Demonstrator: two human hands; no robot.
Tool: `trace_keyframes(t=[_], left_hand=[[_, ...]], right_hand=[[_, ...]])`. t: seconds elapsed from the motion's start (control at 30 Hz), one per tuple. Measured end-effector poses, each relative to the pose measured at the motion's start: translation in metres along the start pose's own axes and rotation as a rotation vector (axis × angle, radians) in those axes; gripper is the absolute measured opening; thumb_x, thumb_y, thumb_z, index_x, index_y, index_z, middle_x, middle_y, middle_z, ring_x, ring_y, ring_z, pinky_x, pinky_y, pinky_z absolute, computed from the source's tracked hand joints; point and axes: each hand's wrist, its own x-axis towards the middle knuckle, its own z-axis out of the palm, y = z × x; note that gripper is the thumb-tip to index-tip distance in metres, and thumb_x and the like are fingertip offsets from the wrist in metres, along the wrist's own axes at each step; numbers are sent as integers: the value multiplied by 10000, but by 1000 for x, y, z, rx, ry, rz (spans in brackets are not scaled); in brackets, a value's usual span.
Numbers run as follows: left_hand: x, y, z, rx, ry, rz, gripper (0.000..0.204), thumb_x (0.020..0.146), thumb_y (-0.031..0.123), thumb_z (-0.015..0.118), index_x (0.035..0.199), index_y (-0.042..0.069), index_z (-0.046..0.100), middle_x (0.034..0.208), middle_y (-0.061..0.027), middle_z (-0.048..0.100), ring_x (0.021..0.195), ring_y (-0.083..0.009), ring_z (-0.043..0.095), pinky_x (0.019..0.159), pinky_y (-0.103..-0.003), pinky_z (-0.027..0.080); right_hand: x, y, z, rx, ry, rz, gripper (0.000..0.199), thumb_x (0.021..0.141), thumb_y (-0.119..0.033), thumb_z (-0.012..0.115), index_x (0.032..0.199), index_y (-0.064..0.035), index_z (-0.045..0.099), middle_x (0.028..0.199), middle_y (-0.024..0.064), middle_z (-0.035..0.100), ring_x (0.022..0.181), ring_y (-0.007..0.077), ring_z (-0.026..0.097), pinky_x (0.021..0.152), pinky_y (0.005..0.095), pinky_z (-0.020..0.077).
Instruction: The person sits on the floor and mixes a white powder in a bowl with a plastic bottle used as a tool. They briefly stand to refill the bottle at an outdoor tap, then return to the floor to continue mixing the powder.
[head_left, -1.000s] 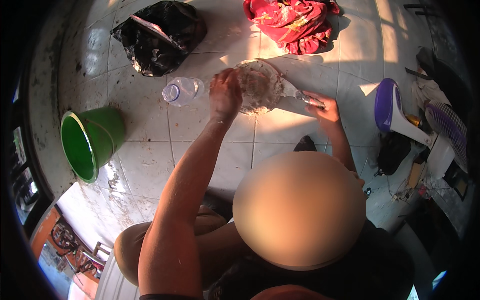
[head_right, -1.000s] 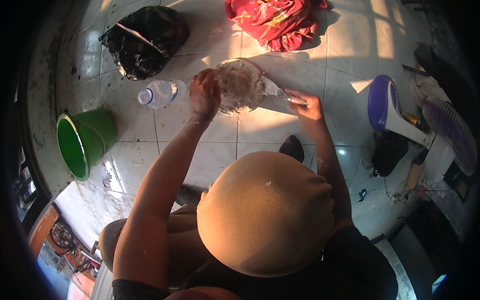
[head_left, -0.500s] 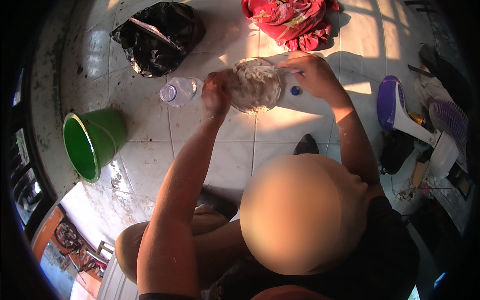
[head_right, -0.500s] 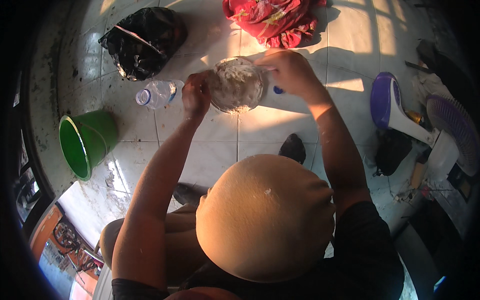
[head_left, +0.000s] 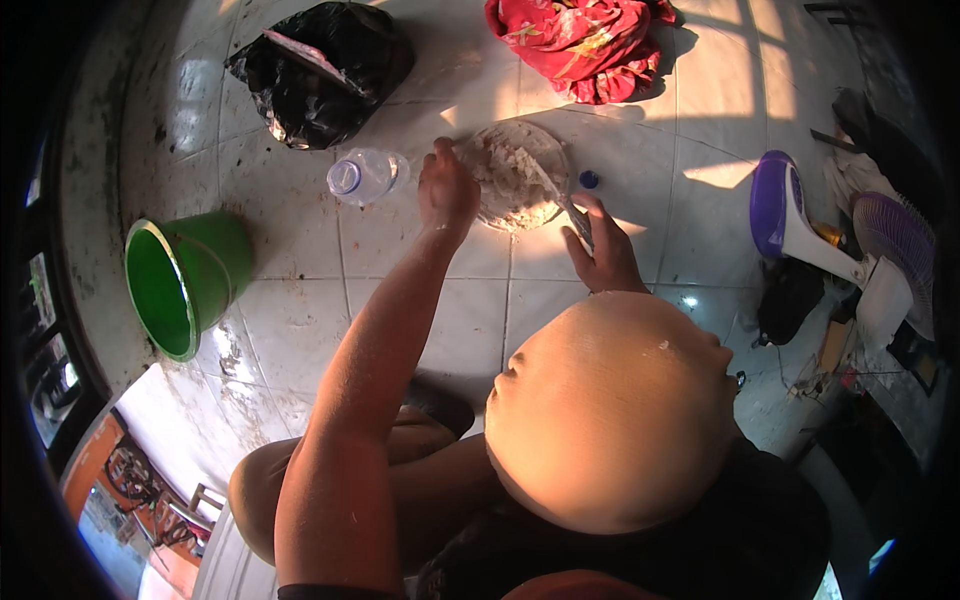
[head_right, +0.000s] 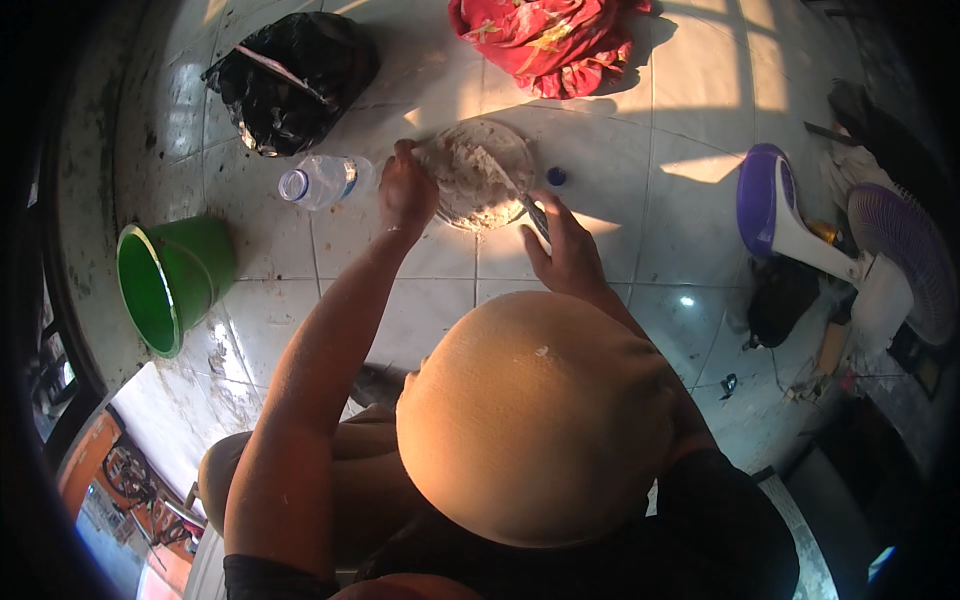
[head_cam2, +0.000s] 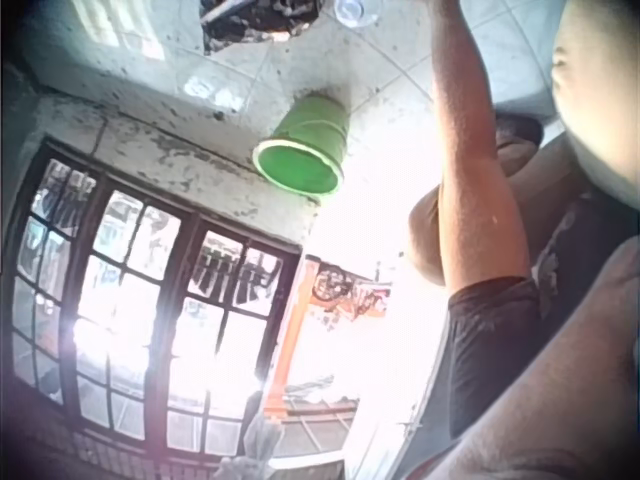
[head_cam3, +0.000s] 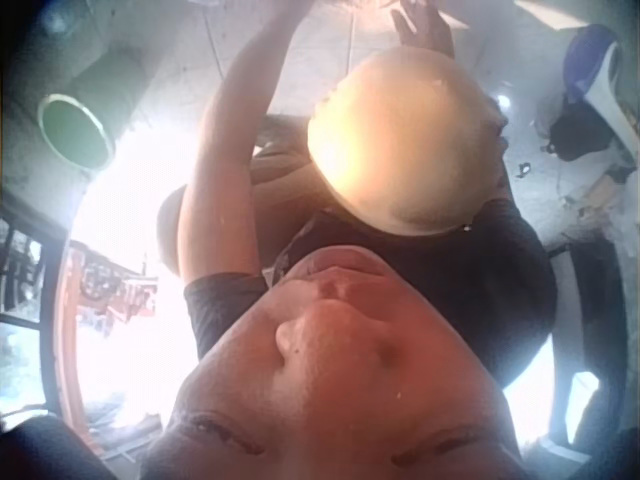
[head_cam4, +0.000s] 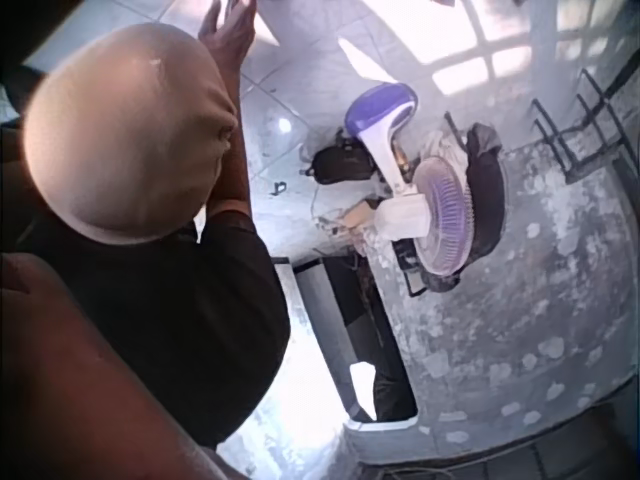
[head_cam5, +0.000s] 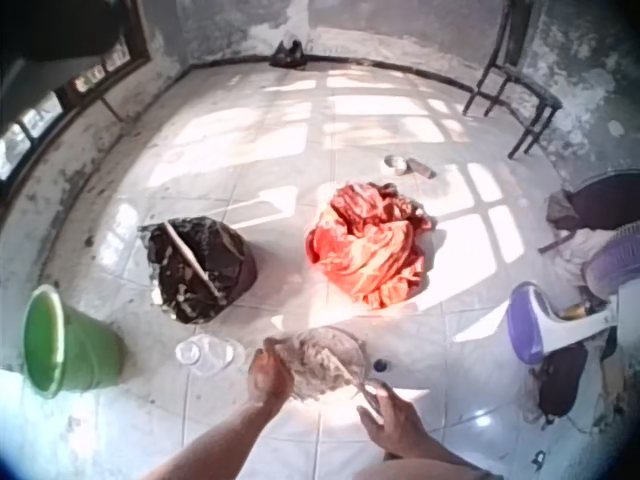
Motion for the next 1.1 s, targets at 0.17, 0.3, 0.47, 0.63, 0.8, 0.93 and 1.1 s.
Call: trace_keyframes(t=[0.17, 0.3, 0.47, 0.63, 0.8, 0.93, 1.1], left_hand=[[9, -17, 9, -68, -43, 106, 280, 986, 98, 565, 1250, 24, 621, 1058, -236, 706, 1075, -446, 677, 938, -504, 539], [10, -6, 1, -598, -253, -133, 261, 1060, 209, 567, 1226, 23, 645, 1070, -179, 724, 1038, -297, 687, 923, -406, 535], [1, -17, 19, -922, -147, -281, 353, 1117, 297, 502, 1205, -7, 658, 1105, -101, 715, 1025, -164, 633, 910, -324, 519], [-1, 17, 11, -1463, -10, -308, 384, 1131, 312, 487, 1222, -13, 671, 1155, -98, 733, 1075, -196, 677, 953, -349, 551], [29, 70, -36, -1683, 36, -300, 324, 1149, 265, 459, 1275, 6, 608, 1248, -118, 697, 1158, -225, 681, 992, -371, 576], [45, 102, -78, -1672, 76, -238, 312, 1148, 247, 459, 1336, 19, 557, 1295, -117, 671, 1179, -223, 670, 1007, -374, 576], [51, 132, -108, -1641, 197, -378, 394, 1145, 272, 453, 1344, -38, 592, 1317, -145, 671, 1165, -259, 697, 994, -413, 603]], right_hand=[[-5, 7, -4, 43, 51, -24, 432, 1044, -94, 630, 1465, -35, 553, 1235, 243, 673, 1113, 433, 689, 928, 450, 556], [-1, 27, 11, 200, 163, -45, 437, 1054, -112, 633, 1482, -49, 568, 1216, 230, 683, 1107, 404, 696, 935, 426, 549], [9, 23, 4, 78, 156, -116, 447, 1032, -89, 644, 1474, -51, 592, 1149, 193, 689, 1014, 343, 700, 872, 403, 551], [29, -21, -30, -120, 182, -191, 516, 958, -77, 658, 1470, -131, 613, 1062, 170, 654, 923, 362, 665, 788, 458, 565], [41, -48, -52, -278, 256, -256, 612, 894, -52, 666, 1483, -206, 611, 1069, 136, 646, 944, 329, 668, 782, 434, 570], [54, -62, -65, -303, 422, -335, 602, 872, 14, 677, 1430, -211, 680, 1056, 122, 631, 852, 286, 658, 726, 404, 558], [69, -75, -63, -425, 551, -449, 644, 829, 64, 682, 1407, -218, 715, 1054, 115, 624, 814, 278, 645, 704, 385, 549]])
